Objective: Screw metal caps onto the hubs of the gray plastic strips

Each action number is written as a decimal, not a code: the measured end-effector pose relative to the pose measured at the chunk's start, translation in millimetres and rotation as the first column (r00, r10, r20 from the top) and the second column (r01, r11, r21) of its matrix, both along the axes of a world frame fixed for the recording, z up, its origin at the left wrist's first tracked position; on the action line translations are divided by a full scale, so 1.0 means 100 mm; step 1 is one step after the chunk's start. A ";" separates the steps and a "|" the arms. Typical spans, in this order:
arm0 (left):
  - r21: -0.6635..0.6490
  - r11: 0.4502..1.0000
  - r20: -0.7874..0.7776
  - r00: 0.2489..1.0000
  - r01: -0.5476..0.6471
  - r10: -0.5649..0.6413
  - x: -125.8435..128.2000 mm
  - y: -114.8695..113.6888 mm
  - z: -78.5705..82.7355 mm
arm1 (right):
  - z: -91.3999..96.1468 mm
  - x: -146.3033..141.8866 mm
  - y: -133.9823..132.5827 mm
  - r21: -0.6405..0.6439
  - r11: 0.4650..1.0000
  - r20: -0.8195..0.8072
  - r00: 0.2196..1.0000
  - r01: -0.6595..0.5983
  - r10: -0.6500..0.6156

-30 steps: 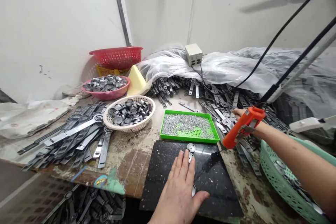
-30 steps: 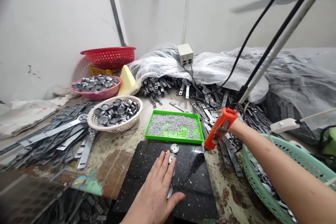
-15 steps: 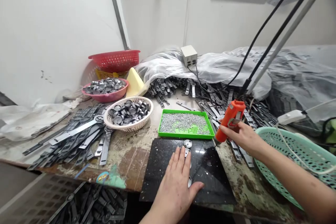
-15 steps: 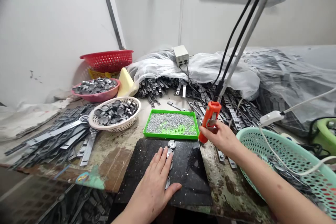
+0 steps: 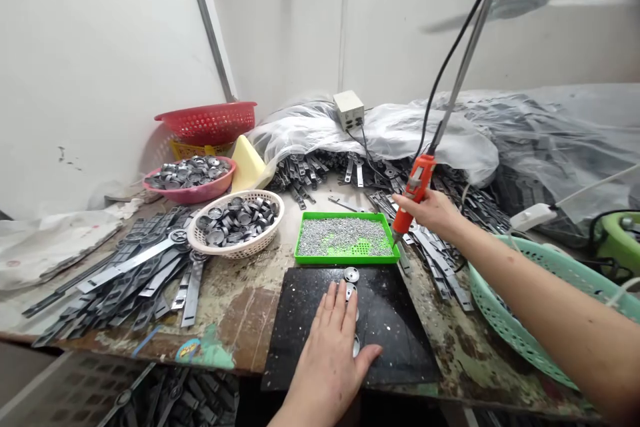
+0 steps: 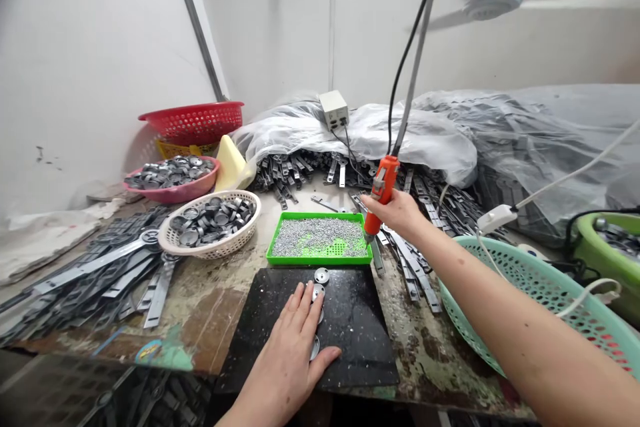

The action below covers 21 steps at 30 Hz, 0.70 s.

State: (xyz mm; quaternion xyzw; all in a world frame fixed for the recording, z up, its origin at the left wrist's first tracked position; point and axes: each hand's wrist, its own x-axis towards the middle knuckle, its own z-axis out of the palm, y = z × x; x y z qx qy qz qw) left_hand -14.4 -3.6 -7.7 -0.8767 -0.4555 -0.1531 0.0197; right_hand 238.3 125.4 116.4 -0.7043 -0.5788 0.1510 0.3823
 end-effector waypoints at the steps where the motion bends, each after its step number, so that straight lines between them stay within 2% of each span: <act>1: 0.009 1.000 0.002 1.000 0.004 -0.004 0.00 0.00 -0.01 | -0.03 -0.01 0.00 -0.014 1.000 0.014 1.000 -0.006 0.006; 4: 0.033 0.999 0.008 1.000 0.013 -0.013 0.00 0.01 -0.04 | -0.07 -0.01 -0.07 -0.065 0.997 0.041 0.999 -0.031 0.034; 7: 0.053 0.999 0.007 1.000 0.013 -0.014 0.00 0.02 -0.06 | 0.00 0.08 -0.24 -0.137 0.983 0.033 0.992 -0.119 0.124; 10: 0.067 0.998 0.007 1.000 0.012 -0.012 0.00 0.02 -0.07 | 0.07 0.32 -0.42 -0.151 0.964 -0.077 0.975 -0.218 0.209; 12: 0.069 0.998 0.014 1.000 0.010 -0.011 0.00 0.02 -0.07 | 0.05 0.52 -0.47 -0.118 0.977 -0.137 0.977 -0.179 0.162; 14: 0.067 0.998 0.025 1.000 0.011 -0.012 0.00 0.02 -0.07 | -0.05 0.70 -0.41 -0.156 0.982 -0.037 0.994 -0.109 0.105; 16: 0.064 0.998 0.036 0.999 0.011 -0.014 0.00 0.02 -0.06 | -0.19 0.80 -0.27 -0.242 0.967 0.147 0.982 -0.078 0.116; 18: 0.061 0.998 0.046 0.999 0.019 -0.022 0.00 0.02 -0.07 | -0.36 0.81 -0.09 -0.287 0.955 0.275 0.948 -0.077 0.159; 21: 0.060 0.998 0.054 0.998 0.036 -0.039 -0.02 0.03 -0.08 | -0.59 0.71 0.12 -0.255 0.959 0.396 0.890 -0.127 0.223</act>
